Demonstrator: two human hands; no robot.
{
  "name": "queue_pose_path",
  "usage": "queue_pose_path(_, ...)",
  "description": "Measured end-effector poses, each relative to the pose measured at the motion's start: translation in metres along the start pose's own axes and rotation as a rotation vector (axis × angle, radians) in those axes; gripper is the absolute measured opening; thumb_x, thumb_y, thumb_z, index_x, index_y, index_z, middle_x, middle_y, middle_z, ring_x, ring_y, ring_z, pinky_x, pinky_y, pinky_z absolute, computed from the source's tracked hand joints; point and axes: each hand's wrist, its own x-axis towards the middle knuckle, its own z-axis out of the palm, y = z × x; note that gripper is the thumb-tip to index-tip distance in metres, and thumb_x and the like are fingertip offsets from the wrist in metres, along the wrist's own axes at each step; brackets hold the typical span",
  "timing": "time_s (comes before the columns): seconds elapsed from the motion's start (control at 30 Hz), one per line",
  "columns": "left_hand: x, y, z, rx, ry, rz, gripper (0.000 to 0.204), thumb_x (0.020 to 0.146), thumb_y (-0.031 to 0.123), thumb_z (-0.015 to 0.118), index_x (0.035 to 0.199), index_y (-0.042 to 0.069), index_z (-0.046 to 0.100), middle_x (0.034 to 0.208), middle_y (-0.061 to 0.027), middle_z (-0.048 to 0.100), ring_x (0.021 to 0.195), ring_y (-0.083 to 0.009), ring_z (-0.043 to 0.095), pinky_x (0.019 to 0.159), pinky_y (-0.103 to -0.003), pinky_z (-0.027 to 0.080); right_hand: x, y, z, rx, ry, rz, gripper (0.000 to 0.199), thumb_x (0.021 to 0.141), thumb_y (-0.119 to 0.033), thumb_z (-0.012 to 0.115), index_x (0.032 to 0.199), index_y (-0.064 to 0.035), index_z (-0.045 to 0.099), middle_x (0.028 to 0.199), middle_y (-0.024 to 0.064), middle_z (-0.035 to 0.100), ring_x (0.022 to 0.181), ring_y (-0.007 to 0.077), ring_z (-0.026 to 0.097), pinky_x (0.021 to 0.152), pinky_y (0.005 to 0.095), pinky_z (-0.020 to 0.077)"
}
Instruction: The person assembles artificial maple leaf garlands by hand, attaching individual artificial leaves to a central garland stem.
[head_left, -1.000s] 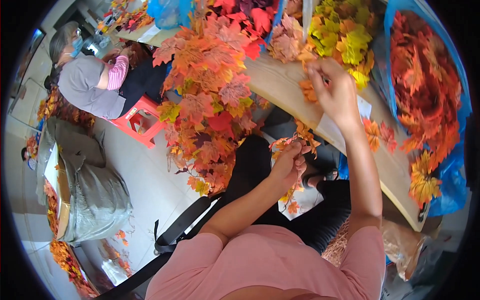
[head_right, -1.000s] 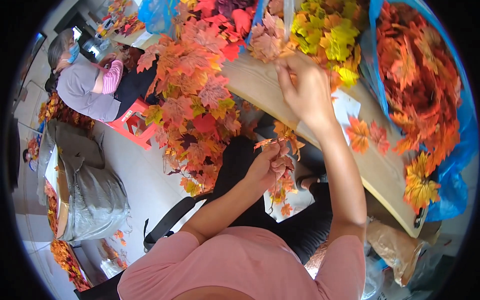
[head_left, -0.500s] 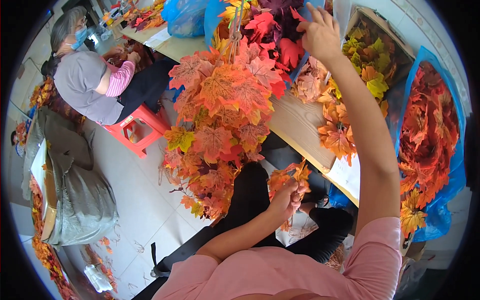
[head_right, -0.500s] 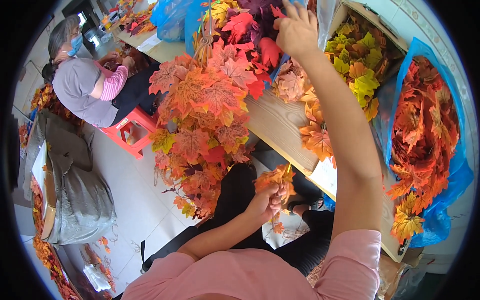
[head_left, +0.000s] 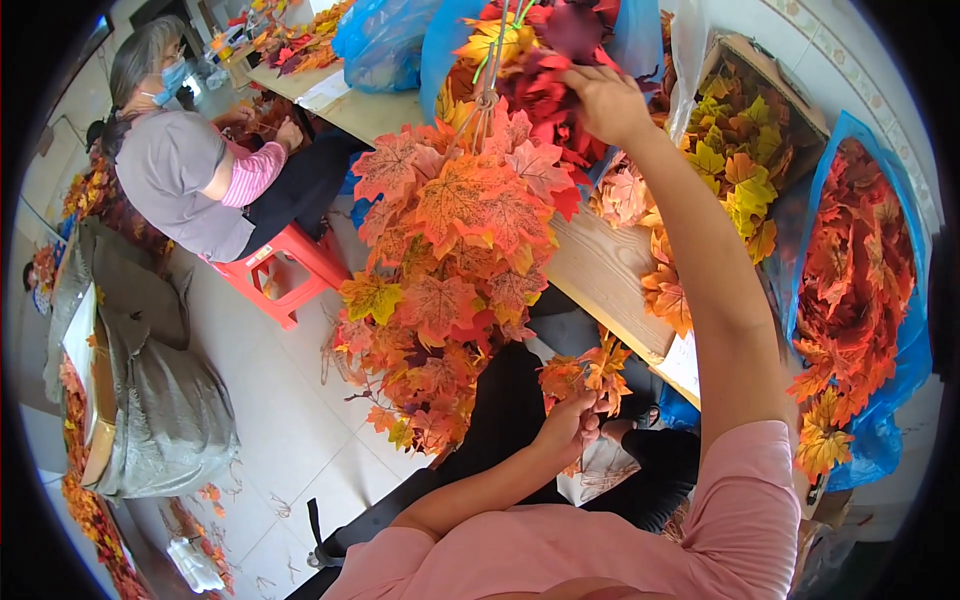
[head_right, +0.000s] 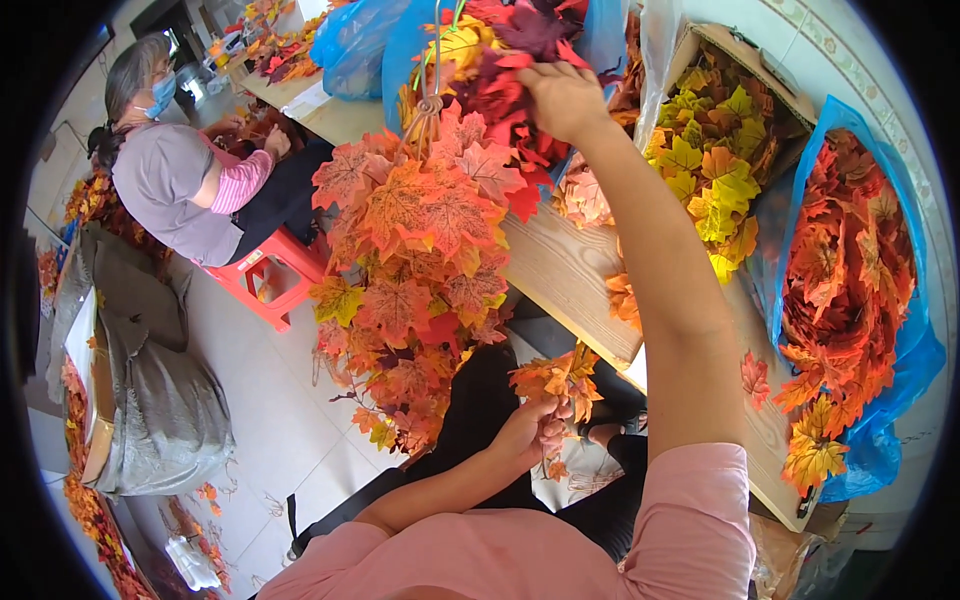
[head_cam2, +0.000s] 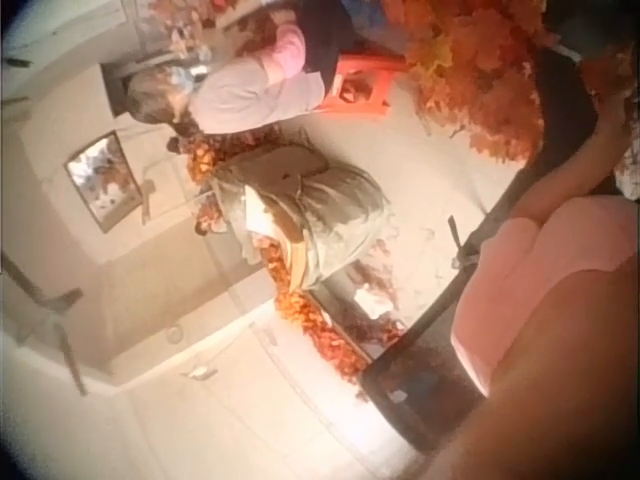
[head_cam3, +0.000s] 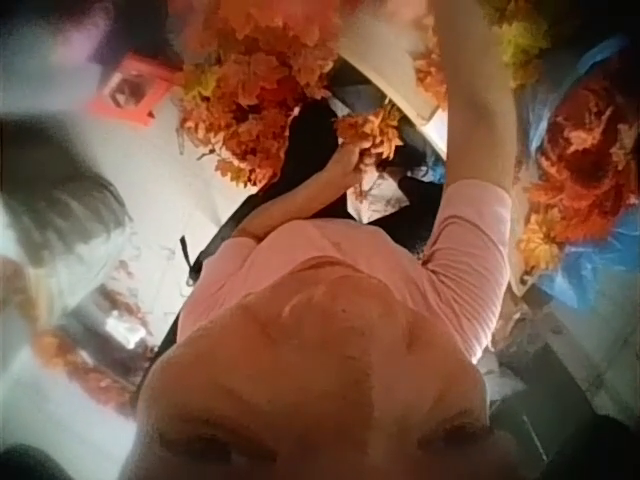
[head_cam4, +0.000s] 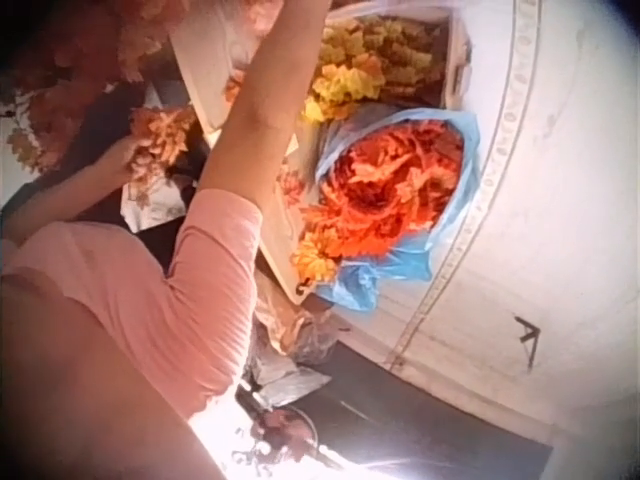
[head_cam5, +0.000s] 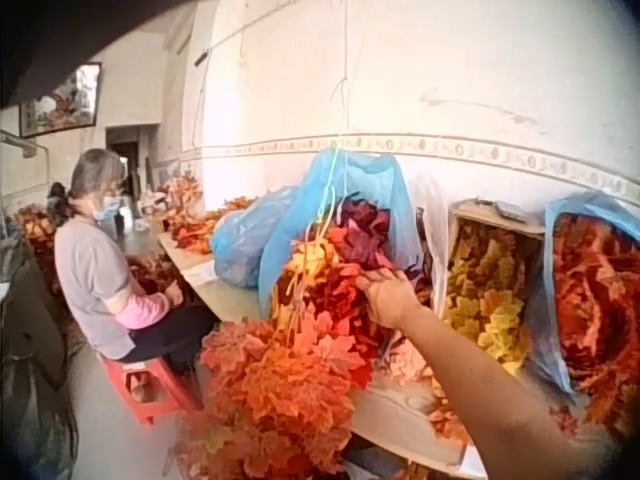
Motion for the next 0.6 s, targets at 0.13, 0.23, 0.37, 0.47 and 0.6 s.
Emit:
queue_pose_path(0.13, -0.002, 0.001, -0.002, -0.023, -0.025, -0.003, 0.009, 0.088, 0.013, 0.044, 0.092, 0.007, 0.05, 0.077, 0.0002, 0.047, 0.046, -0.0022, 0.034, 0.04, -0.016, 0.027, -0.02, 0.032, 0.008, 0.06, -0.092, 0.166, 0.043, 0.077, -0.016, 0.054, 0.119, -0.0201, 0.049, 0.127, 0.0039, 0.048, 0.114, 0.0282, 0.047, 0.091, 0.0445, 0.0395)
queue_pose_path(0.23, -0.005, 0.003, 0.002, -0.02, -0.027, -0.024, 0.008, 0.088, 0.012, 0.044, 0.092, 0.007, 0.049, 0.075, 0.0007, 0.046, 0.046, -0.0019, 0.035, 0.04, -0.016, 0.027, -0.025, 0.035, 0.016, 0.057, -0.039, 0.141, 0.041, 0.078, -0.016, 0.053, 0.119, -0.0205, 0.051, 0.128, 0.0035, 0.047, 0.115, 0.0282, 0.046, 0.091, 0.0451, 0.0395)
queue_pose_path(0.37, -0.005, 0.002, 0.001, -0.012, 0.011, -0.02, 0.008, 0.088, 0.013, 0.044, 0.092, 0.007, 0.049, 0.075, 0.001, 0.045, 0.046, -0.0014, 0.035, 0.04, -0.016, 0.027, -0.031, 0.028, 0.012, 0.03, -0.081, 0.168, 0.04, 0.078, -0.014, 0.05, 0.117, -0.0193, 0.053, 0.13, 0.0036, 0.045, 0.116, 0.0272, 0.045, 0.092, 0.0448, 0.0385)
queue_pose_path(0.47, -0.005, 0.002, -0.004, -0.017, -0.003, -0.031, 0.009, 0.088, 0.013, 0.045, 0.092, 0.006, 0.049, 0.075, 0.0003, 0.046, 0.045, -0.0015, 0.035, 0.04, -0.016, 0.028, -0.044, 0.034, 0.014, 0.026, -0.157, 0.199, 0.041, 0.075, -0.01, 0.048, 0.115, -0.0175, 0.056, 0.131, 0.0033, 0.045, 0.118, 0.0253, 0.042, 0.095, 0.0425, 0.036)
queue_pose_path(0.6, -0.008, 0.002, -0.004, -0.019, -0.013, -0.03, 0.01, 0.088, 0.014, 0.045, 0.093, 0.006, 0.05, 0.076, -0.0007, 0.048, 0.045, -0.0018, 0.037, 0.04, -0.017, 0.028, -0.054, 0.039, 0.021, -0.016, -0.187, 0.209, 0.041, 0.075, -0.011, 0.047, 0.115, -0.0164, 0.057, 0.128, 0.0042, 0.047, 0.117, 0.0245, 0.043, 0.095, 0.0417, 0.0367)
